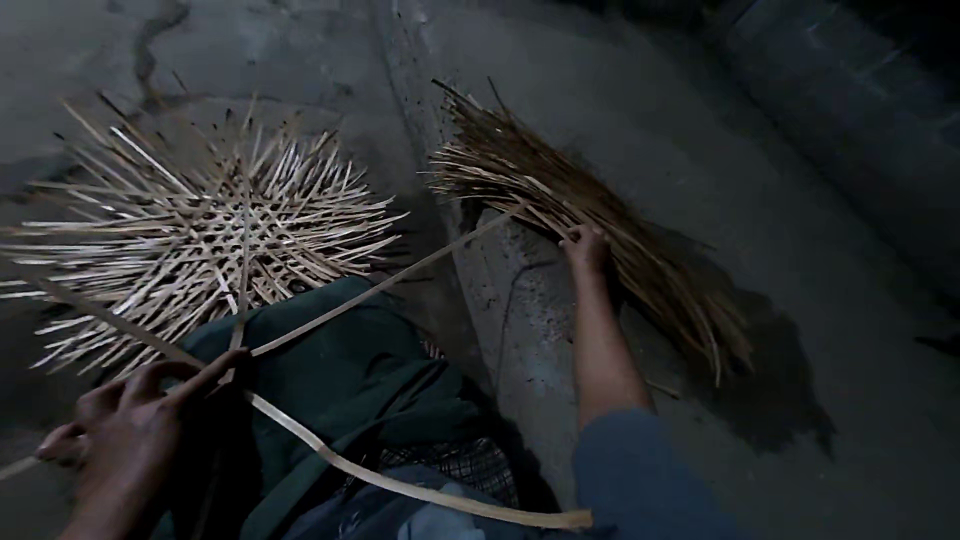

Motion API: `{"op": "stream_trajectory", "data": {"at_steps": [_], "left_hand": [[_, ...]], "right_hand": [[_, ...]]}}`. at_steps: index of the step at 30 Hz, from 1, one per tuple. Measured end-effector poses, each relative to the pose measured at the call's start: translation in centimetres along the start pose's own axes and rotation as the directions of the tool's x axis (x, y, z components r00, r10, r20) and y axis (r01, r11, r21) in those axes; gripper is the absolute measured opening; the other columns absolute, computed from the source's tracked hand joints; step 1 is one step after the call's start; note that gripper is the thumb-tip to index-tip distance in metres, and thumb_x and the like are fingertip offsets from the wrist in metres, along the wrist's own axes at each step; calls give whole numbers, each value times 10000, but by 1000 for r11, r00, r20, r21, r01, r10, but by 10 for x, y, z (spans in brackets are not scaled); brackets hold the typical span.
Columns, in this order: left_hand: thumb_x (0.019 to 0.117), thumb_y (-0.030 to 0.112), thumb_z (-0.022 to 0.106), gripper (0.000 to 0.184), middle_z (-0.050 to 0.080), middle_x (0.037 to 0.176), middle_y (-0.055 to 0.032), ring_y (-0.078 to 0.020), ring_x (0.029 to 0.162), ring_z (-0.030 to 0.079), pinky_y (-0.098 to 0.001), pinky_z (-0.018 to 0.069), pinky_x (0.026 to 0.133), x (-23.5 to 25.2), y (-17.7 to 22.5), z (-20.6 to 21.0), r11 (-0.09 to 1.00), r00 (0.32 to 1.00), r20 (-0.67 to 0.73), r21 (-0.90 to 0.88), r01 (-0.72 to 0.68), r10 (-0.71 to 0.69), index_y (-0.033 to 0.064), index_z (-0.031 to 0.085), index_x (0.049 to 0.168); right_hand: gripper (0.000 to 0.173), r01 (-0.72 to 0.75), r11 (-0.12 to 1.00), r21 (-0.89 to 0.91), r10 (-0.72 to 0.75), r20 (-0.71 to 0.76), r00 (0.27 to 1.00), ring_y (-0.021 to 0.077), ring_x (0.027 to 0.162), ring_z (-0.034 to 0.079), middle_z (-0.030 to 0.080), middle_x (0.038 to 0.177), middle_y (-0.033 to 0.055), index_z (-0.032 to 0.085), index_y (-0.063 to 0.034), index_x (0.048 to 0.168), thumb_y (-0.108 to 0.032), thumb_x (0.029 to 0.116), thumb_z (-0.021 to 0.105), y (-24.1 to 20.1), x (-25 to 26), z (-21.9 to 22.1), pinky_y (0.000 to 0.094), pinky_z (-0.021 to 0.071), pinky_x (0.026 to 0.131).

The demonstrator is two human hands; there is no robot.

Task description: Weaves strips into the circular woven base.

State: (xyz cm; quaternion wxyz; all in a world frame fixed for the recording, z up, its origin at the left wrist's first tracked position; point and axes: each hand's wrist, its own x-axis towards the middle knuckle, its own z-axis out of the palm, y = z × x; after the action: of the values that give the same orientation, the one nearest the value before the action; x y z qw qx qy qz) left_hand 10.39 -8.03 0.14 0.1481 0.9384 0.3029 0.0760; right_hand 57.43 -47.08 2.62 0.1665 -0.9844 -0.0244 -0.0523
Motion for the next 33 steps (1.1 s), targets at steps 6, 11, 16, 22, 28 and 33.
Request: {"op": "stream_trajectory", "data": {"at_steps": [6,11,16,22,28,33], "left_hand": [[997,323,655,357,620,1340,-154,-555,1290,442,-805,297,905,1,-1,-4,1000,999,35,1,22,-22,465,665,1324],[982,358,668,348,632,1325,-133,-544,1293,443,-802,300,906,0,-2,-6,1000,999,32,0,26,-26,492,671,1303],[985,328,674,357,633,1320,-133,-540,1284,448,-804,299,904,2,-2,-7,1000,999,40,-5,24,-24,497,673,1299],[985,319,677,344,635,1310,-160,-571,1274,446,-822,300,878,3,-2,-4,999,999,32,-36,13,-12,476,686,1291],[999,329,657,340,618,1325,-166,-570,1273,438,-822,287,900,-2,-10,-3,997,1000,24,-77,4,-2,482,677,1301],[989,332,665,343,632,1309,-172,-582,1277,437,-840,278,897,-5,-12,-4,997,1000,-1,-83,-7,7,480,680,1298]], "right_hand": [[263,67,996,-66,-67,-2,998,407,1276,564,664,1273,197,734,-77,1185,-174,942,719,7,7,4,597,429,1090],[249,95,995,-11,-95,-11,995,392,1226,617,657,1288,210,711,-75,1231,-156,1028,592,2,-11,-34,587,479,1053],[332,209,978,-12,-200,-347,916,414,1243,602,654,1290,226,687,-81,1282,-250,1086,479,24,-34,-95,575,461,1071],[330,526,755,391,-237,-585,775,115,1008,672,687,1168,113,636,28,1274,-207,1047,586,11,-45,-167,269,564,896],[217,430,320,844,-193,-387,902,132,852,684,670,1009,-1,566,-79,1259,-186,1072,541,-58,-75,-198,294,606,736],[208,397,318,861,-235,-334,913,122,820,691,696,1046,24,539,-78,1263,-172,1077,524,-97,-89,-190,239,578,646]]}}
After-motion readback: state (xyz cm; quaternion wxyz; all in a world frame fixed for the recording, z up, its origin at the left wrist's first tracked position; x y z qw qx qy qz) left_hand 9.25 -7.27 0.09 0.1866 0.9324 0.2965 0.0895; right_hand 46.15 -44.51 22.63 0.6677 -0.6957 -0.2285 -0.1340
